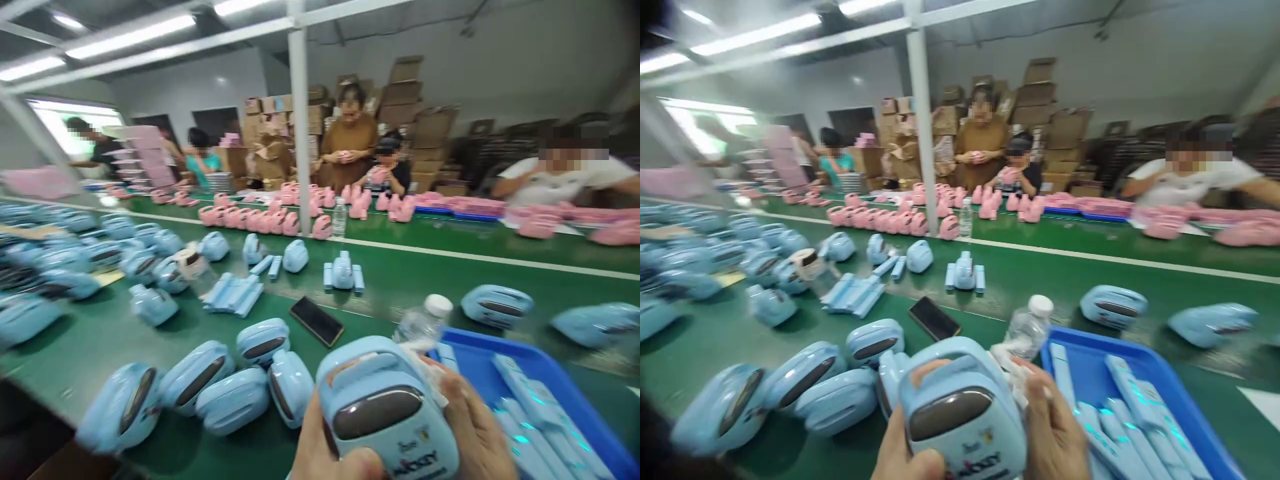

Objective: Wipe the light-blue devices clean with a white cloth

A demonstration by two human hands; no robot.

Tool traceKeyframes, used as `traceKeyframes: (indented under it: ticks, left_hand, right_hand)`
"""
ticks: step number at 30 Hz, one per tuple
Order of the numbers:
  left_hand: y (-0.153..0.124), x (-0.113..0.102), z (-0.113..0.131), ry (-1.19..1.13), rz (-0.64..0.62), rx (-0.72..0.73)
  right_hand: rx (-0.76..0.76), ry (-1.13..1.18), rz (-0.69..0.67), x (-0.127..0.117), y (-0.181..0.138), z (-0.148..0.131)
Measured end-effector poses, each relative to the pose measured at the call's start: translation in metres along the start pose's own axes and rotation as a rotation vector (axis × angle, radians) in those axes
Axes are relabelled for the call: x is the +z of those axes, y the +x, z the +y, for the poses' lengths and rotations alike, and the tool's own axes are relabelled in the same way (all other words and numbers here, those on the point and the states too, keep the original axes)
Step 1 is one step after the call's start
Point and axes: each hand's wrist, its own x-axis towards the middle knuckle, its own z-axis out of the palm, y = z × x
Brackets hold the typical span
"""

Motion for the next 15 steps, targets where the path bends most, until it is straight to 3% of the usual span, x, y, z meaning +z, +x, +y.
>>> traceKeyframes:
  ticks: [3, 6, 8, 11, 13, 15]
  left_hand:
    - [0.011, 0.007, 0.010, -0.111, -0.075, 0.034]
    - [0.019, 0.019, 0.014, -0.092, 0.095, 0.164]
    - [0.020, 0.025, 0.017, -0.129, 0.121, 0.191]
    - [0.019, 0.024, 0.022, -0.375, -0.059, 0.040]
    - [0.020, 0.018, 0.029, -0.479, -0.112, -0.065]
    - [0.024, 0.013, 0.036, -0.602, -0.077, -0.127]
  right_hand:
    - [0.252, 0.274, -0.044, 0.011, 0.003, -0.012]
    - [0.265, 0.460, -0.001, 0.025, 0.001, -0.026]
    - [0.045, 0.317, 0.062, 0.035, -0.002, -0.032]
    - [-0.545, -0.124, 0.051, 0.046, -0.006, -0.028]
    - [-0.900, -0.346, -0.010, 0.048, -0.006, -0.016]
    - [-0.960, -0.414, -0.057, 0.044, -0.005, 0.000]
